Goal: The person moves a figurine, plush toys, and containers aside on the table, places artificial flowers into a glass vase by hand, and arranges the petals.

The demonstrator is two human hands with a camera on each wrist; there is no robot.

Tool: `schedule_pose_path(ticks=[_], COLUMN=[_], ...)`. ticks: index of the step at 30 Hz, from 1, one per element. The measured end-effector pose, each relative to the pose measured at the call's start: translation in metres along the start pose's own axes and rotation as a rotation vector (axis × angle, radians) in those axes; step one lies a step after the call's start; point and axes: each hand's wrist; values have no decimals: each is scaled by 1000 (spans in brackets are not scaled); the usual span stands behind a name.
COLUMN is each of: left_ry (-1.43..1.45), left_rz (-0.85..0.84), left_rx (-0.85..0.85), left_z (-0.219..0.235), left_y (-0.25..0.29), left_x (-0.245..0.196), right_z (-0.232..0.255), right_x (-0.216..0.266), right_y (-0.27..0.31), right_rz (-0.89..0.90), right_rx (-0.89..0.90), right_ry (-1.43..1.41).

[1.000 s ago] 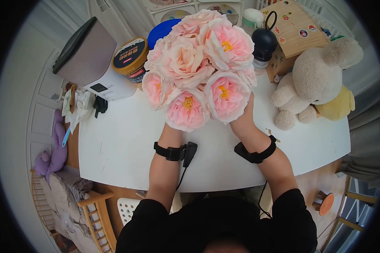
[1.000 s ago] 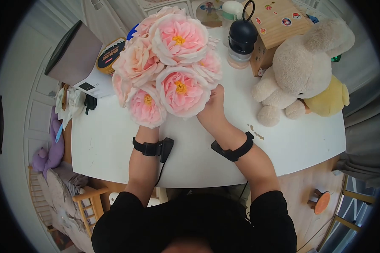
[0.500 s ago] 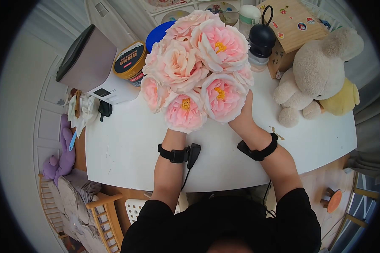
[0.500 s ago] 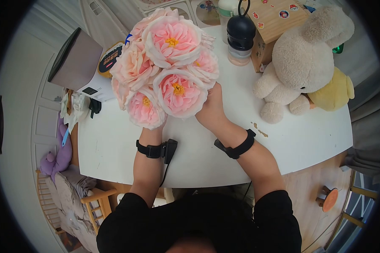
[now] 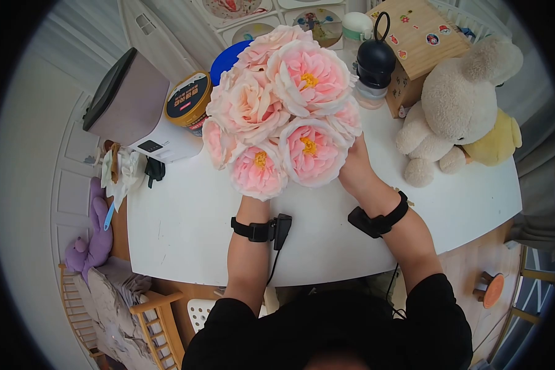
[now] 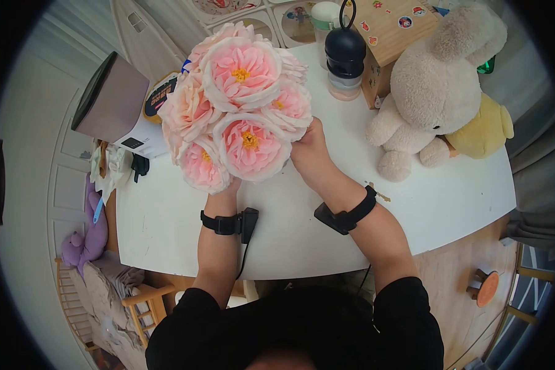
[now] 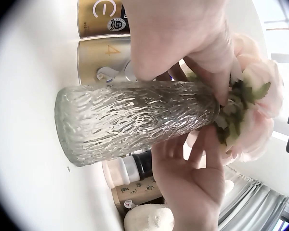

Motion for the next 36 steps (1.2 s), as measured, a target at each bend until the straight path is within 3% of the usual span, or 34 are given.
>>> schedule_pose_path(ticks=[2,5,8,10,16,19,22,25,28,31,32,33,36], left_ry=[-231,1215,1073,1039,830,726,621,519,417,313,279,244,137], left_rz=[17,250,371,362,302,272,243,213,178,146,135,123,82], left_rx=[14,173,-214,-205,-151,-121,-91,-57,-26,14,31,48,98], left_z=[28,51,26,22,28,30,32,26,28,29,31,27,39], left_y=[9,6,7,7,3,4,0,23,18,17,20,-12,0], left_x=[38,55,45,46,45,43,44,37,38,38,35,49,38], right_z=[4,-3,-13,-6,16,9,11,4,12,10,8,6,13], right_x=[-5,-9,-13,-20,-33,-23,-25,-23,-25,5,12,19,7], right_y=[0,1,5,5,-8,-5,-5,-1,-8,-3,-4,-5,-9], right_rz=[21,179,373,399,325,297,638,206,118,-119,-64,-8,271], right_rx=[69,103,49,18,24,-14,-55,-5,141,76,71,65,49], right_ry=[119,261,304,436,410,248,730,74,-217,-65,47,159,409])
Point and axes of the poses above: each hand's wrist, its own y-axis away from the middle knuckle, its own z-axis out of the back of the hand, x = y × z, and after that the axes turned 6 degrees about -z, right-handed
